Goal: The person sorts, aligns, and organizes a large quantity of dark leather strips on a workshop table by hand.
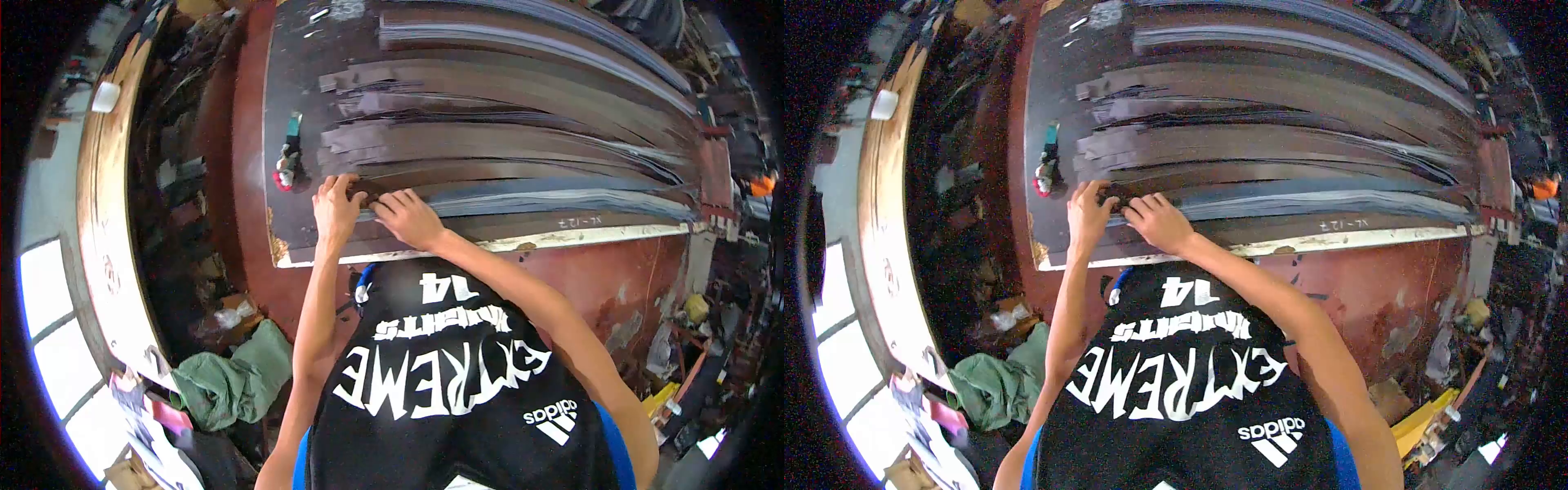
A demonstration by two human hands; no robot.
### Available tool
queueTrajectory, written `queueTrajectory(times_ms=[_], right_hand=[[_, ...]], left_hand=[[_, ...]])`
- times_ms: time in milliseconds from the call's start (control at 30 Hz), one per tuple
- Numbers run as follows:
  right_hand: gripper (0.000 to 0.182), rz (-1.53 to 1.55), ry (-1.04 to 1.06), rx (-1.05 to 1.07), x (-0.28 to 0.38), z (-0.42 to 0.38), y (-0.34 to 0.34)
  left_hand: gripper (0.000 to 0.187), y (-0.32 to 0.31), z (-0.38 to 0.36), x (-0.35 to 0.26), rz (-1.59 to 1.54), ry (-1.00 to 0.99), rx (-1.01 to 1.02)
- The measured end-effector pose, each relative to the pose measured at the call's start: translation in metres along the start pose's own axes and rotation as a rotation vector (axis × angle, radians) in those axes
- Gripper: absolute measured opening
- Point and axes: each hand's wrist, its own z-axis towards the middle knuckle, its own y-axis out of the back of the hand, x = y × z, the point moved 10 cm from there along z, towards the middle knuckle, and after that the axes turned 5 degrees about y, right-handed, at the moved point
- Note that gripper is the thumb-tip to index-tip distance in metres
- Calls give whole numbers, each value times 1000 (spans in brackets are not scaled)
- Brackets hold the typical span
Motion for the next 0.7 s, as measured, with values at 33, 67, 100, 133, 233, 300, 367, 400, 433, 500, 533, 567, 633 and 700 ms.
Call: queueTrajectory(times_ms=[33, 67, 100, 133, 233, 300, 367, 400, 433, 500, 533, 567, 633, 700], right_hand=[[28, 9, -8, 4, -1, -1, -1], [28, -1, -7, 30, -2, -1, -5], [28, 16, 9, 33, 0, -1, -4], [28, 31, -1, 39, -2, -1, -3], [31, 88, -6, 33, -2, 0, -3], [32, 55, -9, 31, -3, 0, 0], [33, 68, -11, 39, -2, 1, 0], [35, 69, -20, 34, -2, 2, 2], [37, 68, -31, 28, -3, 3, 4], [45, 101, -42, 5, -5, 3, 6], [50, 98, -49, 4, -7, 2, 6], [55, 94, -57, 3, -8, 0, 4], [58, 91, -74, 27, -8, 1, 3], [61, 90, -80, 56, -7, 1, 1]], left_hand=[[27, -5, 1, 10, -98, 81, 67], [28, -4, 1, 8, -151, 45, 62], [26, -7, 1, 11, -171, 55, 79], [23, -7, 1, 11, -140, 26, 56], [18, -6, 6, 12, -186, 19, 83], [15, -1, 4, 12, -269, 36, 133], [13, 13, 3, 3, -309, -23, 107], [13, 13, 2, 7, -309, -18, 106], [13, 14, -2, -3, -195, -176, 84], [13, 15, -11, -8, -79, -330, 63], [13, 15, -13, 0, -90, -298, 63], [12, 15, -14, 8, -100, -265, 65], [11, 19, -14, 12, -158, -234, 96], [9, 19, -15, 18, -216, -193, 118]])
